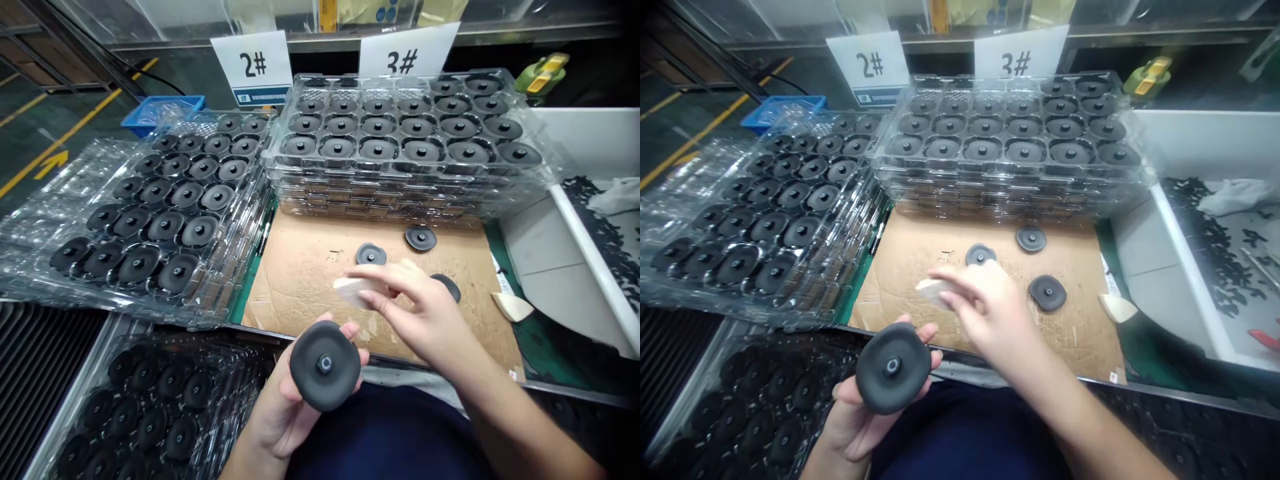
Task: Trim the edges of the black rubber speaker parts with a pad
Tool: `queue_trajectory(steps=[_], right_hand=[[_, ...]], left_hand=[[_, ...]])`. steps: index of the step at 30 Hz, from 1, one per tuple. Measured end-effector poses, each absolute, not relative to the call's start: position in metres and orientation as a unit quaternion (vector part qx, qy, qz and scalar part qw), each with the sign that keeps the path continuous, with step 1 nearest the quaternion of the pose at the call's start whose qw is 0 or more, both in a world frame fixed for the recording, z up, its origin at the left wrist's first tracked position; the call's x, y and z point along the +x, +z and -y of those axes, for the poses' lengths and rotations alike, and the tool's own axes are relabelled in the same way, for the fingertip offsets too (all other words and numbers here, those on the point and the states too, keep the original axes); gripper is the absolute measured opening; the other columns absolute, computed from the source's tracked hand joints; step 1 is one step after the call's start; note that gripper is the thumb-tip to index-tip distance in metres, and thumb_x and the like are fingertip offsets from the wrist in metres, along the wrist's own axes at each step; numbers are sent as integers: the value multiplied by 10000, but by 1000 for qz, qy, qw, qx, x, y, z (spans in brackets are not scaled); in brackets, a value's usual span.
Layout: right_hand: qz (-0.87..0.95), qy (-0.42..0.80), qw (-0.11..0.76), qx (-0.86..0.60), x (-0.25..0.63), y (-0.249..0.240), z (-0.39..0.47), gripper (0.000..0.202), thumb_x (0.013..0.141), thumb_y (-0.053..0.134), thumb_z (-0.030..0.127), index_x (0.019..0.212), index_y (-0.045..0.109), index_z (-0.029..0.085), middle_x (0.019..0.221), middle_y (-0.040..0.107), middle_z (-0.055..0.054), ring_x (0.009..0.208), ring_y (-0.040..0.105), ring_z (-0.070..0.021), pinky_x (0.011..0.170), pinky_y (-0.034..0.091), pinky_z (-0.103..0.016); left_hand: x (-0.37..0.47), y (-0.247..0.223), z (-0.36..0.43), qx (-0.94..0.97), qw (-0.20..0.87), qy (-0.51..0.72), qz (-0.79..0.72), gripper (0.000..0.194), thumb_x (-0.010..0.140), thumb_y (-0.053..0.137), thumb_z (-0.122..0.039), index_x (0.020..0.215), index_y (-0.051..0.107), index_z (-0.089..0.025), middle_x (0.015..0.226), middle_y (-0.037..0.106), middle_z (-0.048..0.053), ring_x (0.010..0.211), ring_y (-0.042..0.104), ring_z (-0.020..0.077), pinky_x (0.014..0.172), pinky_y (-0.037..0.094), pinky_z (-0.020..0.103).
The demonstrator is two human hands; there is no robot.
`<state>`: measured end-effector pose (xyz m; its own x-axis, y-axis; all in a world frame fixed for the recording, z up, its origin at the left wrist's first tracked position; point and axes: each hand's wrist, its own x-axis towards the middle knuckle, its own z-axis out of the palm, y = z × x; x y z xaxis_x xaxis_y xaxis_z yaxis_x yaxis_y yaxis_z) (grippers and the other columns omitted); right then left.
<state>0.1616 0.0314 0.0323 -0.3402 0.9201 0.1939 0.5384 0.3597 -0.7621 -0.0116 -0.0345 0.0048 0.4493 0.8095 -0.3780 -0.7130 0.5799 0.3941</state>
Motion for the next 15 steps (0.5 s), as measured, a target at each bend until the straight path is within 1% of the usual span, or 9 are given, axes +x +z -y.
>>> queue_trajectory(steps=[1, 3, 5, 7, 9, 10, 13, 15], right_hand=[[741, 312, 292, -518, 165, 18, -34, 251, 853, 517, 206, 1077, 599, 286, 909, 660, -7, 754, 572, -159, 652, 456, -291], [739, 334, 239, -533, 169, -13, -32, 251, 841, 528, 219, 1069, 607, 289, 873, 653, -8, 746, 586, -159, 634, 485, -280], [747, 335, 218, -531, 168, -43, -23, 293, 850, 482, 186, 1114, 584, 261, 921, 635, -31, 825, 597, -170, 714, 505, -308], [744, 315, 222, -546, 165, -64, -11, 358, 862, 431, 166, 1205, 519, 211, 1065, 575, -91, 958, 570, -205, 802, 492, -368], [734, 293, 229, -568, 162, -76, 1, 398, 876, 398, 176, 1271, 448, 178, 1188, 481, -143, 1055, 519, -239, 853, 466, -421], [733, 284, 230, -574, 161, -79, 6, 399, 876, 404, 191, 1273, 444, 177, 1215, 454, -150, 1077, 501, -253, 866, 456, -441], [744, 271, 225, -567, 160, -82, 7, 366, 859, 447, 221, 1220, 504, 194, 1209, 463, -145, 1084, 483, -287, 866, 444, -478], [752, 265, 225, -561, 160, -82, -3, 327, 854, 442, 203, 1160, 556, 198, 1175, 490, -138, 1072, 485, -292, 863, 436, -487]], left_hand=[[-15, 5, 34, 82, 848, 457, -256, 585, 585, 773, -366, 1134, 586, -285, 1214, 593, 59, 1035, 589, 283, 797, 517, 296], [-20, 4, 34, 66, 850, 468, -233, 563, 610, 750, -370, 1140, 584, -278, 1233, 580, 60, 1064, 571, 284, 825, 511, 300], [-22, 2, 34, 54, 850, 474, -224, 580, 613, 742, -373, 1157, 573, -264, 1251, 565, 70, 1087, 553, 299, 832, 513, 316], [-24, 0, 33, 45, 851, 474, -221, 590, 619, 734, -374, 1170, 564, -248, 1268, 548, 87, 1105, 536, 317, 827, 518, 327], [-24, -2, 32, 37, 848, 476, -228, 568, 641, 718, -371, 1170, 565, -234, 1262, 551, 95, 1113, 528, 320, 830, 517, 328], [-23, -3, 31, 33, 845, 479, -233, 547, 656, 707, -369, 1167, 567, -234, 1256, 557, 95, 1115, 527, 314, 842, 511, 328], [-20, -5, 30, 19, 830, 498, -251, 489, 699, 671, -365, 1163, 568, -249, 1243, 567, 88, 1127, 523, 291, 890, 482, 336], [-17, -4, 29, 25, 825, 504, -255, 469, 717, 662, -344, 1166, 564, -253, 1247, 564, 86, 1139, 512, 290, 918, 463, 350]])
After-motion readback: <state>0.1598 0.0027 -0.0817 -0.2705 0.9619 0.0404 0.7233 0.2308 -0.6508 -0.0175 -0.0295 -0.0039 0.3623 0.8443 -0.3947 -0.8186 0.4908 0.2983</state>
